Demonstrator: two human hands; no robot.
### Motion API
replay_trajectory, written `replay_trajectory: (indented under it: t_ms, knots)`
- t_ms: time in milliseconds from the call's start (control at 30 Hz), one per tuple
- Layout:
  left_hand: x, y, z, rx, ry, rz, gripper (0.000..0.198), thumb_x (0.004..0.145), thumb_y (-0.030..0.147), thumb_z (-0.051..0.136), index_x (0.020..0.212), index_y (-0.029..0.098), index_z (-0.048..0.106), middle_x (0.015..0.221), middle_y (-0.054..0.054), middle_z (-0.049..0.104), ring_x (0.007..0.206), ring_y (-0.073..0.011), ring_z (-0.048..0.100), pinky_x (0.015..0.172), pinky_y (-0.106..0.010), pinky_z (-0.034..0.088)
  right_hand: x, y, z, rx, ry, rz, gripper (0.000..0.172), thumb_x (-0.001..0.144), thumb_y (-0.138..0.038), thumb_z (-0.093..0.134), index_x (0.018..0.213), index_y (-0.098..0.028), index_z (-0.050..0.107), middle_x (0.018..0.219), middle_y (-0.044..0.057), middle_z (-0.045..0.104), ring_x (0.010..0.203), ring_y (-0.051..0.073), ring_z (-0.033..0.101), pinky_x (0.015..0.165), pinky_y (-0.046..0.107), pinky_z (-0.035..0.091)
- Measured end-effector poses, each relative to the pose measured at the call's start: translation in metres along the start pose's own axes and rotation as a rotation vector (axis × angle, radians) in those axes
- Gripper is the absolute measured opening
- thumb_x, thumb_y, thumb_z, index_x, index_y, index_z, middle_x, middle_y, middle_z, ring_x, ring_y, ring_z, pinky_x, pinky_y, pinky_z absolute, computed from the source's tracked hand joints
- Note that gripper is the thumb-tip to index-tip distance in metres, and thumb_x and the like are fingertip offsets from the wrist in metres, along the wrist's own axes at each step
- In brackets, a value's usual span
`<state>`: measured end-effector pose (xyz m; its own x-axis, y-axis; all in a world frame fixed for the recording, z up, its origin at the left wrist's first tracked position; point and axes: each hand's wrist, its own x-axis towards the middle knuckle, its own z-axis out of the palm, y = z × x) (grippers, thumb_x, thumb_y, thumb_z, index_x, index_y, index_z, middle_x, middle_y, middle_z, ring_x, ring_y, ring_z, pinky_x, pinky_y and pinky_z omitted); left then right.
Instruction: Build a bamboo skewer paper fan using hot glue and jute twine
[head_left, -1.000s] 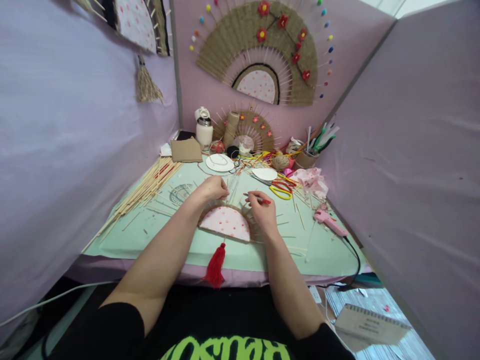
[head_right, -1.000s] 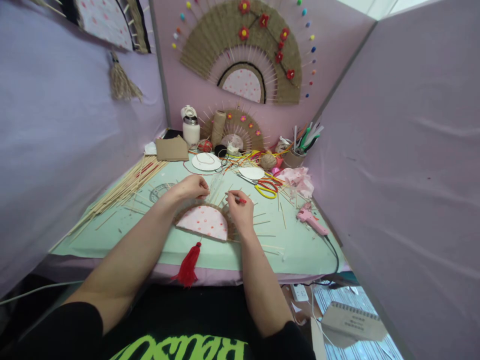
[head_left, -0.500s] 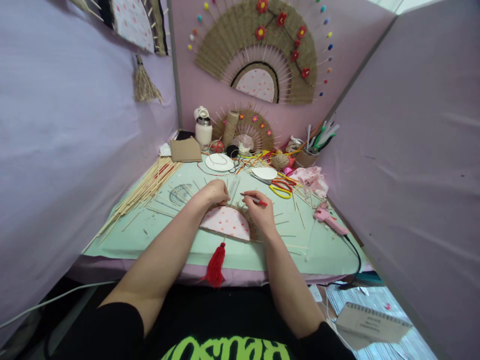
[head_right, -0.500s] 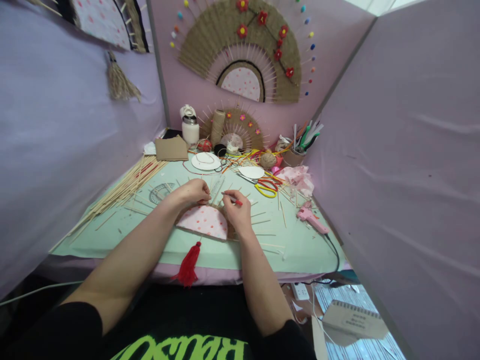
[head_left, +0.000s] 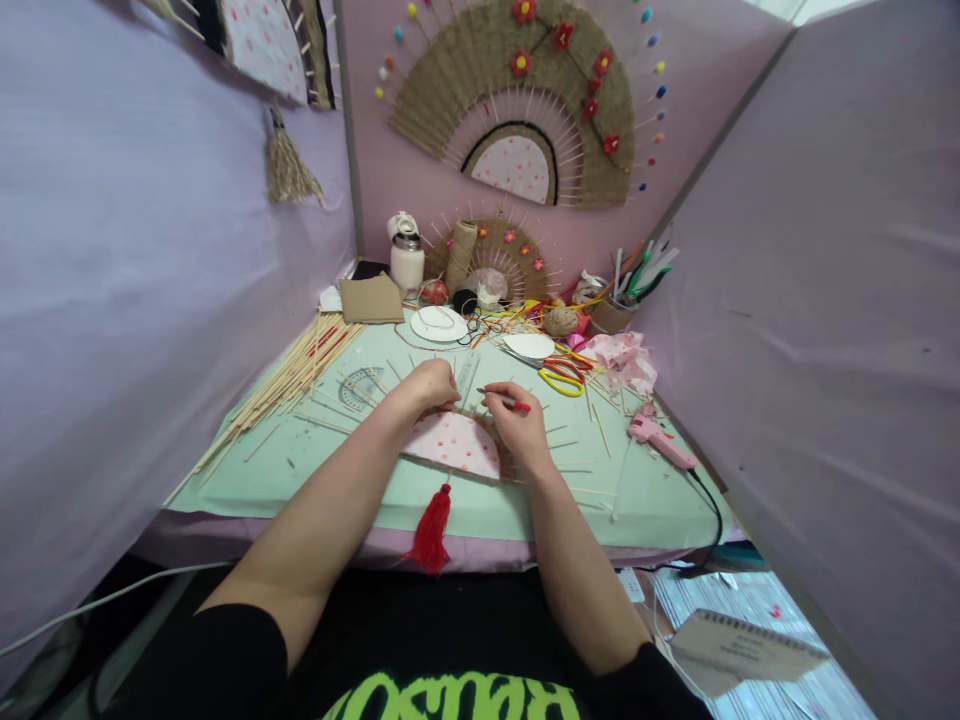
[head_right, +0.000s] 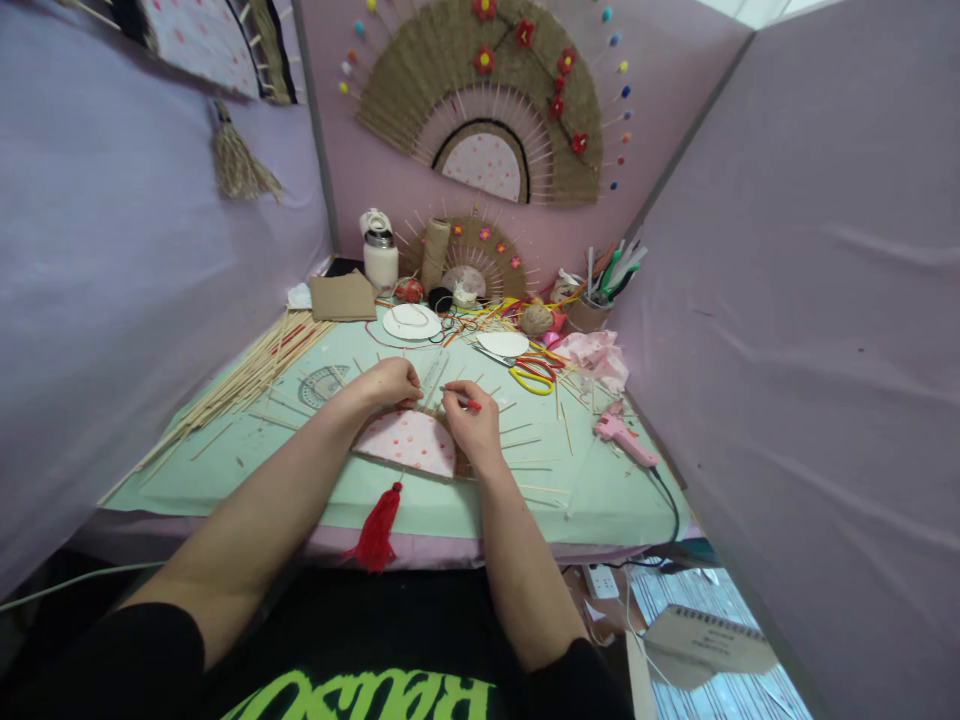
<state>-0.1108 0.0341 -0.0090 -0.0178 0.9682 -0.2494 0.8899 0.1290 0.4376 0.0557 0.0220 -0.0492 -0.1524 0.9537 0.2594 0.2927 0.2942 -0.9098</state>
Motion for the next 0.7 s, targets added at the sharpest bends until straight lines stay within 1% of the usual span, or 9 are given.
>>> replay_trajectory:
  t_ms: [367, 533, 700]
  knots:
    - [-0.002, 0.003, 0.000, 0.048, 0.008, 0.006, 0.014, 0.066, 0.022, 0.059, 0.058, 0.015, 0.069, 0.064, -0.006, 0.070, 0.060, -0.0133, 0.058, 0.053, -0.021, 0.038, 0.000, -0.003, 0.000, -0.032, -0.001, 0.015, 0.022, 0.073, -0.028, 0.053, 0.086, -0.019, 0.069, 0.083, 0.005, 0.074, 0.077, 0.018, 0.067, 0.072, 0.028, 0.050]
    - [-0.002, 0.005, -0.001, 0.065, 0.017, -0.023, 0.012, 0.064, 0.021, 0.061, 0.057, 0.015, 0.068, 0.062, -0.007, 0.068, 0.059, -0.0145, 0.058, 0.052, -0.022, 0.037, 0.006, -0.008, -0.002, -0.082, -0.002, 0.024, 0.022, 0.073, -0.030, 0.053, 0.083, -0.019, 0.070, 0.079, 0.005, 0.073, 0.072, 0.018, 0.067, 0.068, 0.027, 0.049]
    - [-0.004, 0.007, -0.003, 0.073, 0.011, -0.031, 0.010, 0.061, 0.020, 0.061, 0.059, 0.015, 0.069, 0.064, -0.007, 0.069, 0.062, -0.0154, 0.060, 0.054, -0.021, 0.038, 0.014, -0.001, 0.002, -0.186, -0.037, 0.031, 0.022, 0.074, -0.030, 0.052, 0.078, -0.020, 0.070, 0.069, 0.003, 0.072, 0.065, 0.018, 0.065, 0.064, 0.027, 0.048]
